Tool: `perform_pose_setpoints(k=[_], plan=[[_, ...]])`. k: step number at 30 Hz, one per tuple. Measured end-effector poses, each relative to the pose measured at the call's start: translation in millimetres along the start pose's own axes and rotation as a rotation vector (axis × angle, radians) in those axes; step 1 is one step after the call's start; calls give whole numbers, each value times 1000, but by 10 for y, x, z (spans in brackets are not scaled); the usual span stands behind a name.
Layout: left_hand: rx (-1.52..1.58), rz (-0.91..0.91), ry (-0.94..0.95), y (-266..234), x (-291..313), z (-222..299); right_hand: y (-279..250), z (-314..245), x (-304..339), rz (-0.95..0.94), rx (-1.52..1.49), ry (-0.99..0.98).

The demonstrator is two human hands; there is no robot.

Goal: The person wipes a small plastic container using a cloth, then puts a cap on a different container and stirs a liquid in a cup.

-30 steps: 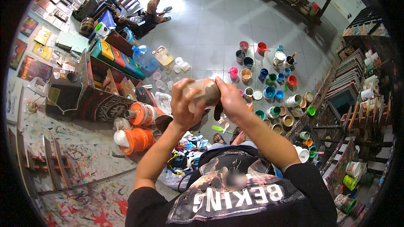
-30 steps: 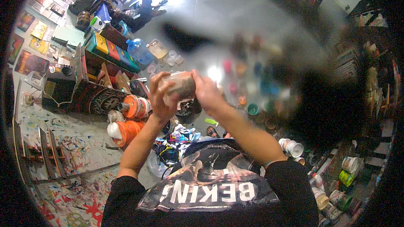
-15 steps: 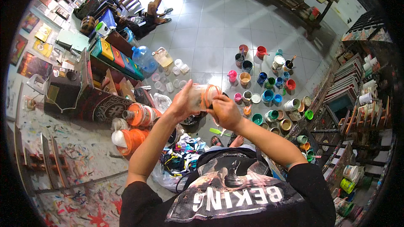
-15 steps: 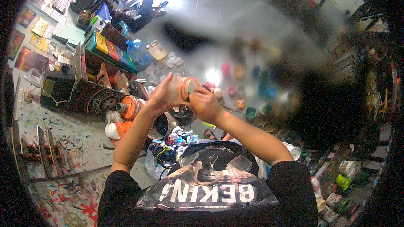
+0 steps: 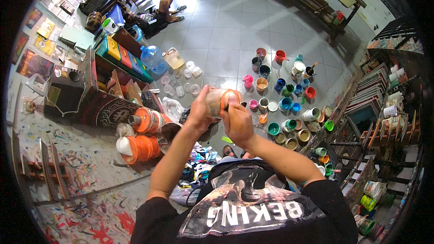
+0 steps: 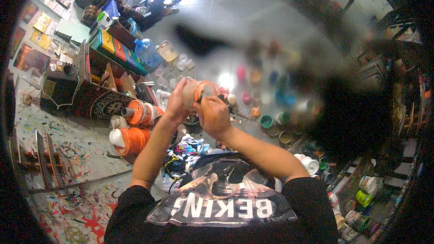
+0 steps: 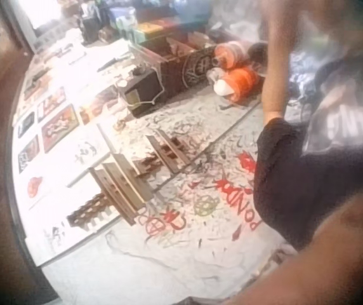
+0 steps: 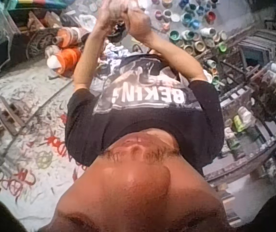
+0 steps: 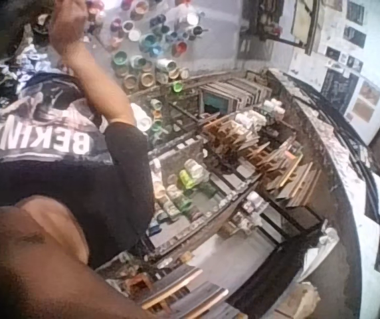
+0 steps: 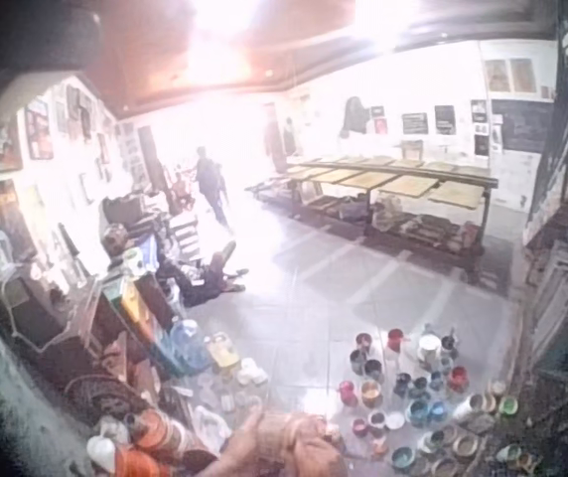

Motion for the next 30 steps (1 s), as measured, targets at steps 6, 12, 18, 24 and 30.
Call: perform_pose_setpoints(k=[6, 12, 18, 24, 30], plan=[[-244, 5, -104, -34, 103, 119, -159, 328, -25, -158, -35, -526], [-816, 354, 1292, 213, 170, -122, 134, 339, -134, 83, -594, 647], [50, 29, 180, -7, -36, -113, 31, 89, 60, -118, -17, 90], [-27, -268, -413, -356, -52, 33, -265, 422, -27, -347, 137, -692], [319, -212, -387, -466, -73, -129, -250, 899, 111, -37, -379, 627]])
Point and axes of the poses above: each hand's wrist, its own x-axis away from the middle knuckle, its own y-axis out of the palm, z = x × y, the point moved 2 cm from there along -x, towards the middle knuckle, and after that the axes turned 3 degrees about -y, right-handed, at the moved point
